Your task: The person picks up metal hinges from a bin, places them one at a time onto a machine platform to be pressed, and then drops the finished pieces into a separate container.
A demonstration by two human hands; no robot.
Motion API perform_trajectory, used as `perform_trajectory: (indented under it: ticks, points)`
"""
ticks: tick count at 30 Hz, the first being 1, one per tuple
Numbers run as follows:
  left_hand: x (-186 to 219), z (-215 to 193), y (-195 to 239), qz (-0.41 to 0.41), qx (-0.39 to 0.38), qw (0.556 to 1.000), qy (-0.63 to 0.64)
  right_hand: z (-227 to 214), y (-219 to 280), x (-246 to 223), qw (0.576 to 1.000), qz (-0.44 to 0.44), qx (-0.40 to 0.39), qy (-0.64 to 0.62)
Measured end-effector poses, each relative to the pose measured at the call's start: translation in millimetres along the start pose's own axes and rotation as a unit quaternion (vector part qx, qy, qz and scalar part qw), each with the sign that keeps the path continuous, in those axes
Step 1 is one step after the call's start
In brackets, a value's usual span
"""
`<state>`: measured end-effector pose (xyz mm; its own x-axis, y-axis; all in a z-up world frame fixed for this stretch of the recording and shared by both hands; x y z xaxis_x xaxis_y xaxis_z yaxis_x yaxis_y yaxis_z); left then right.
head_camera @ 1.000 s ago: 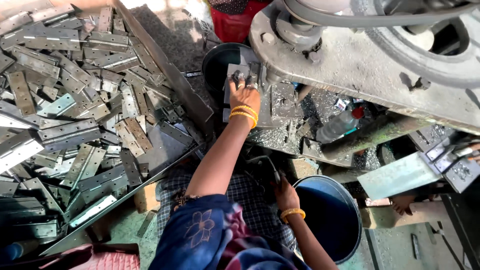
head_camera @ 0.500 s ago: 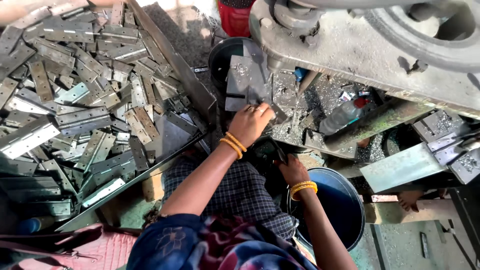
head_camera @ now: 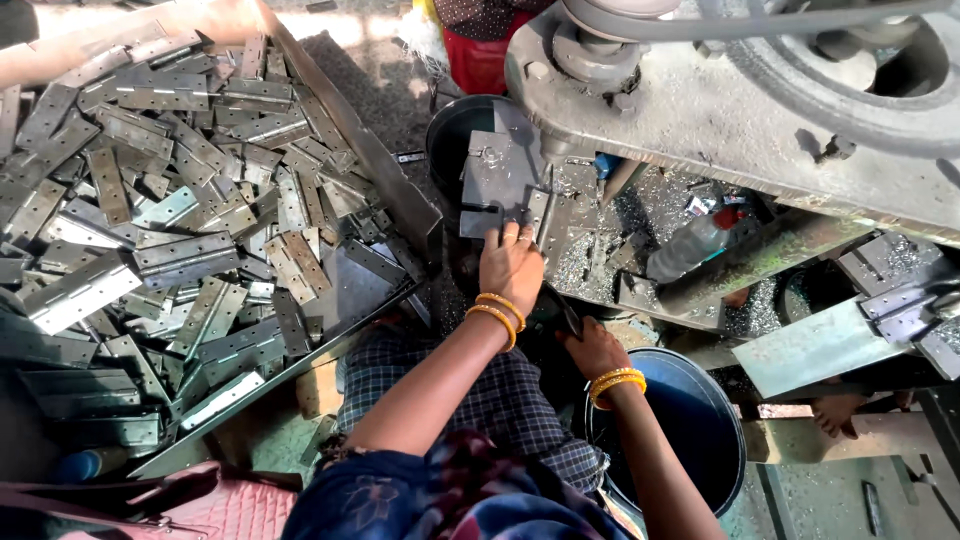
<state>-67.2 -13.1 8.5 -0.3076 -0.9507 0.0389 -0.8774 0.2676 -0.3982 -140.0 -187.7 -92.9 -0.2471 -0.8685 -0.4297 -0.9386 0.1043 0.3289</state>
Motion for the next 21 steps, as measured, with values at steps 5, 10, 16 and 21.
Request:
perform_trajectory:
  ticks: [5, 10, 16, 21]
  points:
    - [11.4, -38.0, -18.8, -0.043, -0.184, 0.979, -0.075, -1.8, 10.7, 4.7, 0.999, -0.007, -0.001, 0.034]
    - [-19.1, 11.8, -14.1, -0.068, 0.036, 0.997, -0.005, -6.5, -5.3, -0.9, 0.998, -0.051, 0.018, 0.041]
    - [-11.3, -31.3, -29.2, -0.087, -0.211, 0.973, -0.031, 10.7, -3.3, 10.1, 1.0, -0.018, 0.008, 0.021]
    - [-16.6, -30.6, -8.2, -0.086, -0.134, 0.987, 0.014, 38.1, 2.1, 42.3, 0.996, -0.053, 0.074, -0.005]
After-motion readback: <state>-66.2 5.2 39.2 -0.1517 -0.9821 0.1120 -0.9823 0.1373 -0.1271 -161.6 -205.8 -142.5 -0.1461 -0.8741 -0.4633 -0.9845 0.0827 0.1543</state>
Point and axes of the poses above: each hand's wrist, its own y-axis away from the middle knuckle, its own z-axis out of the palm, x = y × z, the point moved 5 cm from there along -y, towards the middle knuckle, and after that the axes turned 2 degrees about x, right-handed, at the moved point
